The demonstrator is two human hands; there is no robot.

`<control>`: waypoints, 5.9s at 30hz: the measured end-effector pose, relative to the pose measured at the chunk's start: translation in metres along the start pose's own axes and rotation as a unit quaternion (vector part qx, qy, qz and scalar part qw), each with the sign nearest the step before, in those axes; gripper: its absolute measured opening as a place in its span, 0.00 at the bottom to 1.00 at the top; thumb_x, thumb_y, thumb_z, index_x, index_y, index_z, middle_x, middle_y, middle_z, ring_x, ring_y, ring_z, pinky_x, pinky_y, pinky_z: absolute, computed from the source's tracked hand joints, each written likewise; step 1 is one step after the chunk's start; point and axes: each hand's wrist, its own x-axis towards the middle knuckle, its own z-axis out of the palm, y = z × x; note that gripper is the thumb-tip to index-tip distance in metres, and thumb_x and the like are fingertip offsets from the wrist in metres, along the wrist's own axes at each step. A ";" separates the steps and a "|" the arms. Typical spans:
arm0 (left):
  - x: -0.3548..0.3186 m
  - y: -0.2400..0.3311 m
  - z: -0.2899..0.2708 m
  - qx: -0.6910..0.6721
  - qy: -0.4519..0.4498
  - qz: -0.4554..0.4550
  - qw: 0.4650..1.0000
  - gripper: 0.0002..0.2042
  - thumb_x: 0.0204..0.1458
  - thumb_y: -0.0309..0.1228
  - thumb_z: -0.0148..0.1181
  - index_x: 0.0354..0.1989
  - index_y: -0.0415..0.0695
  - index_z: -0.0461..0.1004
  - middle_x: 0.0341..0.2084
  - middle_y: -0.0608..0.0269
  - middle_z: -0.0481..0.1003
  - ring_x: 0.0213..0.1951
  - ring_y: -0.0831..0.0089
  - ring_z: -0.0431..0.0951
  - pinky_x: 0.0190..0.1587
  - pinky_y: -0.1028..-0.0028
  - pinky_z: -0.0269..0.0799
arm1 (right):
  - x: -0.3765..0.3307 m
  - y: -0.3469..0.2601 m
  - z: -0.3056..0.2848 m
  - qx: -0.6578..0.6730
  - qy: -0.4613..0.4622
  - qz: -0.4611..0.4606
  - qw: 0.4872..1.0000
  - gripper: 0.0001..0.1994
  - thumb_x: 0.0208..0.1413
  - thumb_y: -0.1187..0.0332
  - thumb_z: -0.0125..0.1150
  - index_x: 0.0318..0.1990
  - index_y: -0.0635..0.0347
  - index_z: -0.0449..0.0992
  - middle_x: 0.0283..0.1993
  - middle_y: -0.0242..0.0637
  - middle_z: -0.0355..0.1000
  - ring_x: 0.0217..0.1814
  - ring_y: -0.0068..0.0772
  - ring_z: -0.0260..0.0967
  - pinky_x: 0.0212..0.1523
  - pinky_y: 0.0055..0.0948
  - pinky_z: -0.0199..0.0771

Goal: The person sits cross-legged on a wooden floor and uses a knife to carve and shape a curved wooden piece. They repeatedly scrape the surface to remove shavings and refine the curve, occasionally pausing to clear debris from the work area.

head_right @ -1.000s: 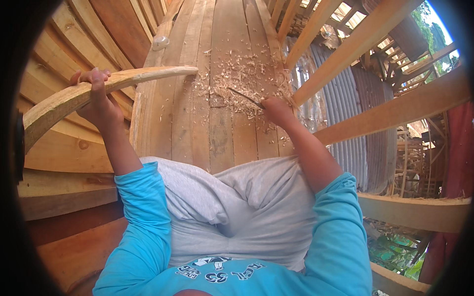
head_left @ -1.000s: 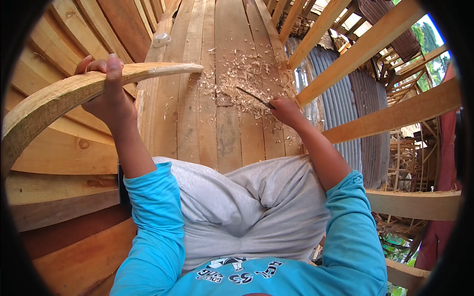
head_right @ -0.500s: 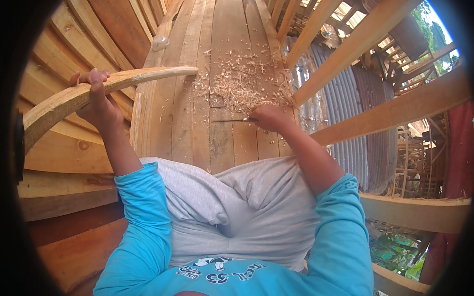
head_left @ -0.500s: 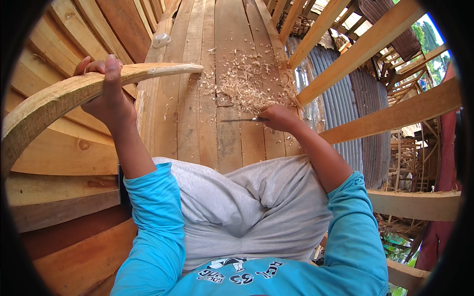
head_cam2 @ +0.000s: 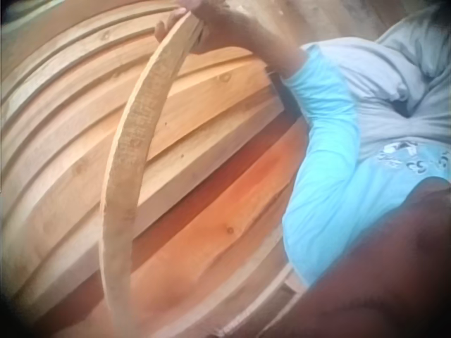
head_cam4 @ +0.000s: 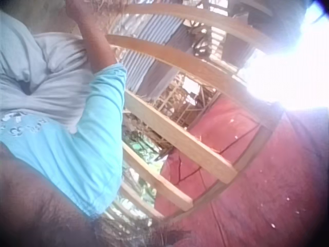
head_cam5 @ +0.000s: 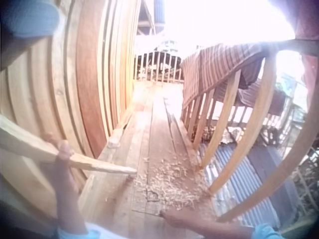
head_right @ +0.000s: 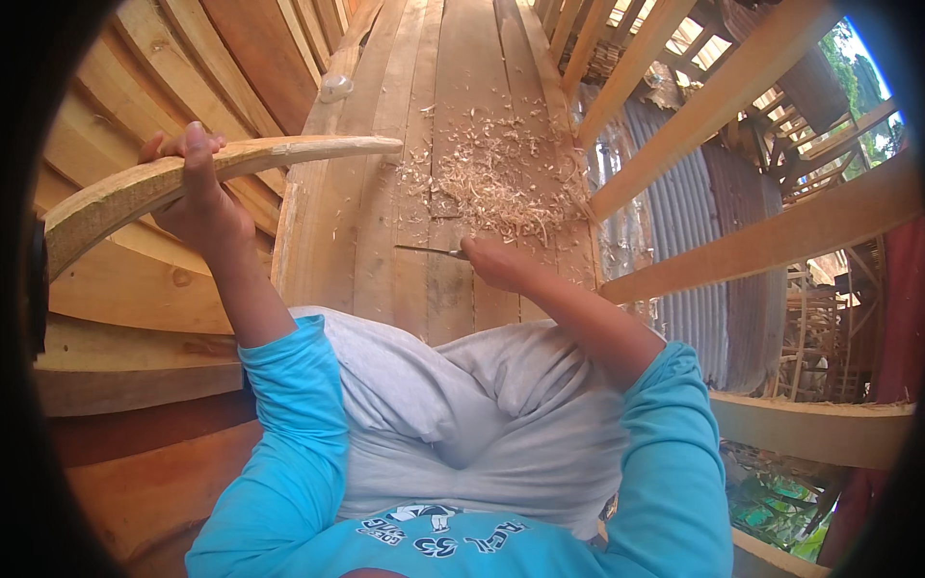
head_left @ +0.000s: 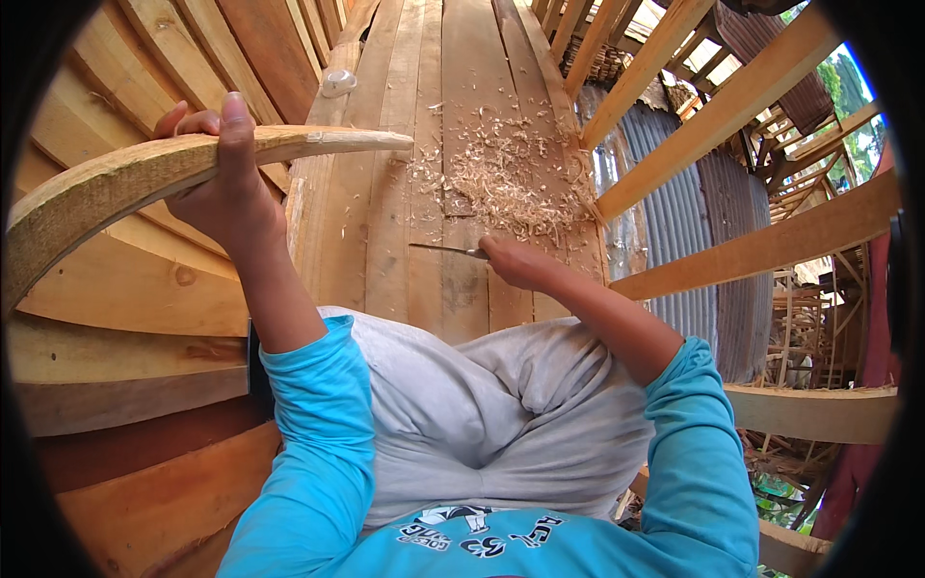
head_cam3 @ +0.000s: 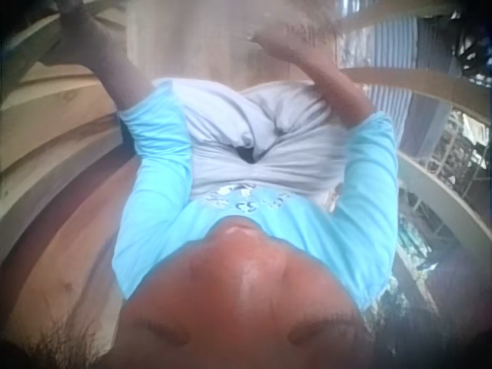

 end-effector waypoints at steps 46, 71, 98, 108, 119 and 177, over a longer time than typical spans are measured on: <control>0.016 0.027 -0.012 0.040 0.000 0.035 0.999 0.26 0.48 0.23 0.69 0.53 0.34 0.61 0.24 0.65 0.73 0.32 0.73 0.74 0.44 0.67 0.73 | 0.126 -0.072 0.062 -0.049 0.259 0.005 0.965 0.27 0.54 0.78 0.51 0.64 0.74 0.62 0.34 0.55 0.74 0.32 0.54 0.76 0.30 0.46 0.76; 0.011 -0.005 -0.020 0.021 -0.028 0.000 0.999 0.31 0.47 0.29 0.75 0.56 0.38 0.62 0.29 0.66 0.72 0.33 0.75 0.75 0.43 0.70 0.77 | 0.109 -0.047 0.053 0.025 0.252 0.152 0.955 0.09 0.54 0.71 0.55 0.40 0.66 0.74 0.35 0.55 0.75 0.38 0.59 0.76 0.38 0.52 0.76; 0.033 0.062 0.019 0.362 -0.002 -0.016 0.932 0.27 0.64 0.32 0.54 0.62 0.30 0.48 0.60 0.38 0.60 0.62 0.58 0.65 0.65 0.65 0.64 | 0.099 -0.088 0.006 0.082 0.286 0.126 0.946 0.14 0.54 0.62 0.62 0.41 0.64 0.75 0.35 0.53 0.75 0.39 0.55 0.75 0.40 0.49 0.77; 0.044 0.045 0.000 0.392 -0.019 0.037 0.919 0.40 0.57 0.23 0.53 0.69 0.32 0.30 0.63 0.30 0.52 0.64 0.48 0.62 0.65 0.60 0.65 | 0.098 -0.085 0.006 0.085 0.283 0.126 0.947 0.15 0.53 0.61 0.63 0.41 0.64 0.76 0.35 0.53 0.75 0.40 0.56 0.75 0.42 0.50 0.76; 0.052 0.048 -0.021 0.370 -0.028 0.138 0.918 0.48 0.50 0.34 0.70 0.65 0.29 0.35 0.60 0.35 0.47 0.65 0.50 0.52 0.68 0.57 0.53 | 0.095 -0.076 0.003 0.065 0.295 0.130 0.944 0.18 0.52 0.60 0.64 0.45 0.64 0.78 0.39 0.53 0.77 0.42 0.54 0.76 0.44 0.48 0.77; -0.169 0.232 0.051 0.078 -0.619 -0.072 0.778 0.09 0.57 0.32 0.57 0.33 0.38 0.72 0.24 0.48 0.69 0.32 0.49 0.71 0.39 0.59 0.66 | 0.053 0.008 -0.164 0.134 0.252 0.338 0.897 0.17 0.51 0.61 0.61 0.43 0.66 0.77 0.34 0.45 0.79 0.24 0.38 0.77 0.19 0.37 0.70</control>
